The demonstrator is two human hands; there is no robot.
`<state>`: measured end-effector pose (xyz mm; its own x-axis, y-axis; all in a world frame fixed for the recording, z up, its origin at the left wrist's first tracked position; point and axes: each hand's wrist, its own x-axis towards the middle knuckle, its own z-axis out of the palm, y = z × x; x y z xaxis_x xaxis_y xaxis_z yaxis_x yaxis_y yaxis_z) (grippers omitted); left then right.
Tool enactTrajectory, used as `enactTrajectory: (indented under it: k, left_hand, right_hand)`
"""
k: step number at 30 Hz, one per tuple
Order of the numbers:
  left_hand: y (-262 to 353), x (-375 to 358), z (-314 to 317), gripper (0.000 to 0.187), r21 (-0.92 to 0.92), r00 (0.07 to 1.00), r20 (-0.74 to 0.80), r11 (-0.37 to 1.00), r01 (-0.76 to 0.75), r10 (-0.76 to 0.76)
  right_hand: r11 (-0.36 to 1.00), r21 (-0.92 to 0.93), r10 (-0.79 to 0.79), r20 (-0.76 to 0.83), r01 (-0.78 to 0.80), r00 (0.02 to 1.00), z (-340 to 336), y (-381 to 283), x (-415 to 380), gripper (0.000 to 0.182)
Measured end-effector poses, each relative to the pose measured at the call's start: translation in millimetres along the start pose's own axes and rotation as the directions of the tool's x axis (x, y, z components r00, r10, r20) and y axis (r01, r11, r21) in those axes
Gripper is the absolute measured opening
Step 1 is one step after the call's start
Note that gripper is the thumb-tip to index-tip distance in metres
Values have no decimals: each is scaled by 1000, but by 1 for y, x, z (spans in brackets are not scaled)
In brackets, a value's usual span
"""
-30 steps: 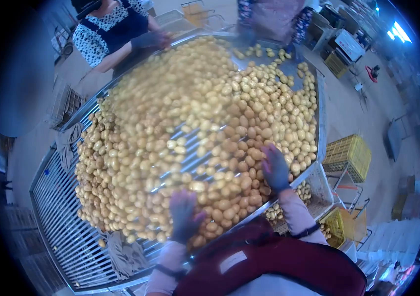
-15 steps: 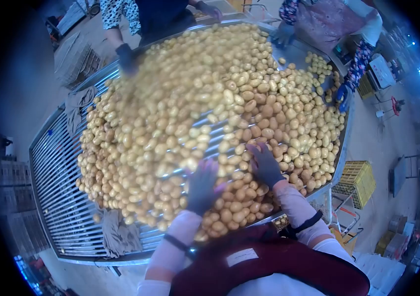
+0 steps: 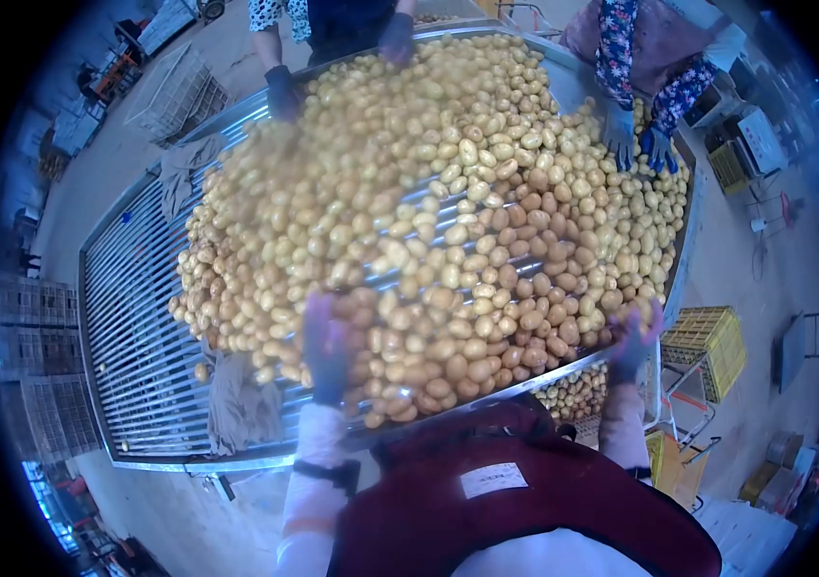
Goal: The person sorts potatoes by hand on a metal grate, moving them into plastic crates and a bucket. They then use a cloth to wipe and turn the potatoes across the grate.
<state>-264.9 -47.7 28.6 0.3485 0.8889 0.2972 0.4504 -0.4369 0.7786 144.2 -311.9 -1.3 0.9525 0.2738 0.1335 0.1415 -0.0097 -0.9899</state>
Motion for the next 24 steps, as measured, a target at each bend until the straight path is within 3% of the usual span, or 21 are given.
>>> enactTrajectory:
  k: [3, 4, 5, 7, 9, 11, 12, 13, 15, 17, 18, 19, 20, 21, 22, 24]
  left_hand:
    - [-28, -39, -40, 46, 88, 996, -76, 994, 60, -54]
    - [-35, -47, -45, 45, 95, 991, -93, 990, 104, -95]
    - [-36, -49, -42, 43, -42, 980, -148, 991, 125, -130]
    - [-24, -51, -36, 40, 11, 991, -84, 995, 101, -99]
    - [-4, -50, -28, 37, 65, 997, -23, 995, 74, -72]
    - [12, -47, -14, 35, 113, 998, 39, 993, 45, -50]
    - [8, -37, 1, 33, 116, 974, 150, 976, -186, 168]
    - [0, -25, 20, 32, 89, 891, 257, 909, -408, 374]
    - [3, -21, 59, 30, 123, 811, 410, 855, -503, 418]
    - [29, -6, 80, 32, 285, 795, 529, 820, -497, 298]
    - [36, -1, 85, 34, 364, 786, 575, 789, -496, 229]
    - [35, 4, 85, 35, 323, 784, 564, 805, -497, 258]
    - [31, 8, 83, 36, 283, 784, 551, 821, -497, 285]
    - [28, 10, 81, 37, 242, 786, 536, 837, -491, 307]
    - [21, 9, 80, 37, 218, 847, 459, 890, -399, 268]
    - [1, -1, 72, 39, 151, 942, 295, 965, -214, 163]
  right_hand:
    - [965, 13, 250, -363, -264, 897, -117, 8, -37, 51]
    - [952, 17, 282, -445, -307, 850, -160, 16, -48, 51]
    - [933, 14, 313, -527, -361, 790, -209, 26, -60, 50]
    - [881, 11, 361, -663, -473, 656, -289, 45, -83, 50]
    - [813, -51, 353, -748, -579, 562, -326, 60, -95, 50]
    - [736, -239, 267, -757, -633, 596, -321, 75, -92, 50]
    - [691, -423, 178, -687, -586, 705, -303, 84, -86, 50]
    - [640, -592, 85, -580, -491, 810, -274, 86, -78, 50]
    - [645, -752, -39, -210, -136, 977, -172, 66, -64, 50]
    - [738, -645, -73, 217, 199, 973, -54, 30, -63, 50]
    - [784, -524, -74, 452, 332, 889, 0, 11, -68, 51]
    - [804, -388, -99, 661, 451, 744, 49, -9, -76, 51]
    - [721, -211, -229, 827, 660, 514, 91, -30, -83, 47]
    - [678, -69, -252, 913, 732, 320, 119, -29, -92, 45]
    - [633, 87, -262, 959, 769, 107, 135, -24, -95, 44]
    - [647, 91, -253, 962, 757, 100, 147, -26, -84, 43]
